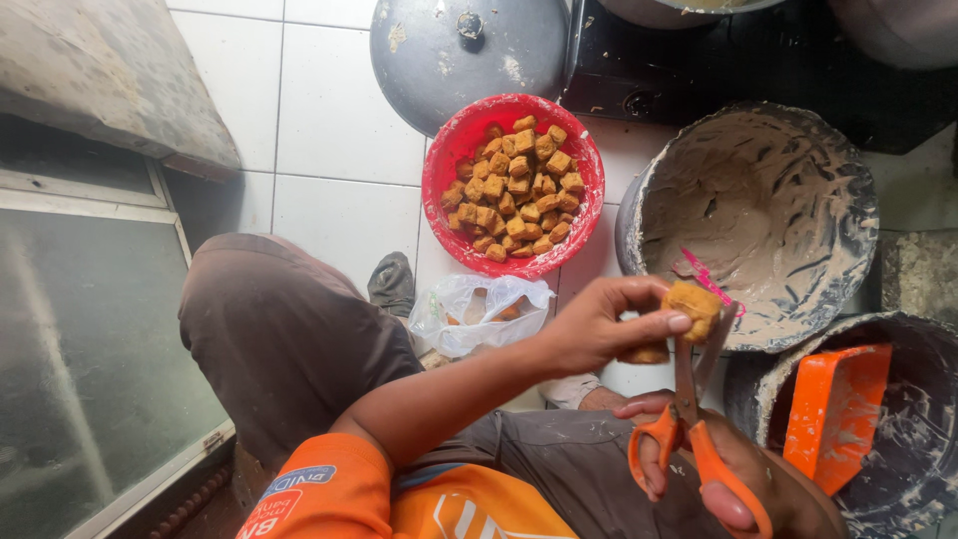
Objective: The person sits on the floor and uses scissors to trim fried tofu cubes one at a time, placing the trimmed pieces into a red basin and scraps into a plastic bag. Near the end, they use a spatula to scrape batter from a large bowl and drop a tofu piece into a pot of batter.
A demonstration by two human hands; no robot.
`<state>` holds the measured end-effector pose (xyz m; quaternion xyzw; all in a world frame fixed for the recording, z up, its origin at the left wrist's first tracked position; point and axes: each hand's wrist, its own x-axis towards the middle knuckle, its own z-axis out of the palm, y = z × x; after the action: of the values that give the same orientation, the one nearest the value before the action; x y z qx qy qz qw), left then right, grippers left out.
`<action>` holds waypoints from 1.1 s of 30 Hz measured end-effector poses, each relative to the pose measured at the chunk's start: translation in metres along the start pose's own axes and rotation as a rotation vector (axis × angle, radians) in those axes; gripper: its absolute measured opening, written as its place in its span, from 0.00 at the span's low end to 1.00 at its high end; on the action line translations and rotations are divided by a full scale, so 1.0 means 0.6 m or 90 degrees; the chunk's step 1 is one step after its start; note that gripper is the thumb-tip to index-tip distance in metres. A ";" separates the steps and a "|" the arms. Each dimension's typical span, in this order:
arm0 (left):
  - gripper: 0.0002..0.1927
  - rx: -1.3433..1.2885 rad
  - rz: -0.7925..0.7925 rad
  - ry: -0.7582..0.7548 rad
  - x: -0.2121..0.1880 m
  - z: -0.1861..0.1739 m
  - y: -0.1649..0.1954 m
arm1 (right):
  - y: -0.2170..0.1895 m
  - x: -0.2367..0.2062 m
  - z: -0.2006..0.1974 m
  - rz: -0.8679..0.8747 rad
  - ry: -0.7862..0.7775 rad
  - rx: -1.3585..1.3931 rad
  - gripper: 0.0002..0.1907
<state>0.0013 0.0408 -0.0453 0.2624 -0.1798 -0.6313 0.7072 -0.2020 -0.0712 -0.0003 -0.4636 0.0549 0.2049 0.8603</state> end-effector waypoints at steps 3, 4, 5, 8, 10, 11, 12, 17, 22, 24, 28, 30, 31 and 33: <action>0.12 0.053 0.065 0.024 0.007 -0.012 -0.030 | 0.012 -0.016 0.002 0.027 0.120 0.027 0.54; 0.12 0.058 0.082 0.033 0.012 -0.023 -0.039 | 0.016 -0.019 0.000 0.053 0.169 0.034 0.50; 0.11 0.061 0.099 0.041 0.020 -0.040 -0.044 | 0.018 -0.023 -0.002 0.076 0.237 0.031 0.44; 0.11 0.103 0.105 0.069 0.043 -0.090 -0.056 | 0.017 -0.030 -0.012 0.065 0.389 0.032 0.30; 0.14 0.014 0.064 0.162 0.055 -0.118 -0.058 | 0.012 -0.036 -0.016 -0.051 0.416 0.051 0.24; 0.16 -0.096 0.027 0.243 0.059 -0.132 -0.054 | 0.009 -0.037 -0.018 -0.057 0.410 0.061 0.24; 0.19 -0.206 -0.013 0.322 0.061 -0.141 -0.052 | 0.009 -0.038 -0.018 -0.061 0.406 0.073 0.24; 0.30 -0.326 0.004 0.104 0.055 -0.126 -0.046 | 0.016 -0.033 -0.015 -0.037 0.374 0.094 0.25; 0.24 -0.293 0.046 0.087 0.036 -0.070 -0.024 | 0.014 -0.008 -0.002 0.135 0.199 0.088 0.35; 0.23 -0.304 0.054 0.098 0.029 -0.056 -0.003 | 0.004 0.002 0.010 0.052 0.059 -0.034 0.46; 0.23 -0.240 0.078 0.068 0.015 -0.036 0.029 | -0.035 0.005 0.036 0.072 -0.001 -0.186 0.57; 0.24 -0.226 0.117 0.016 0.007 -0.025 0.035 | -0.052 0.005 0.044 0.116 0.020 -0.176 0.60; 0.24 -0.235 0.114 0.016 0.006 -0.019 0.036 | -0.059 0.005 0.048 0.139 0.031 -0.170 0.61; 0.25 -0.251 0.111 0.017 0.003 -0.011 0.037 | -0.070 0.007 0.052 0.154 0.033 -0.163 0.64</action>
<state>0.0228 0.0416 -0.0375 0.1106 -0.0653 -0.5875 0.7989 -0.1844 -0.0647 0.0490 -0.5648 0.1061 0.3001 0.7614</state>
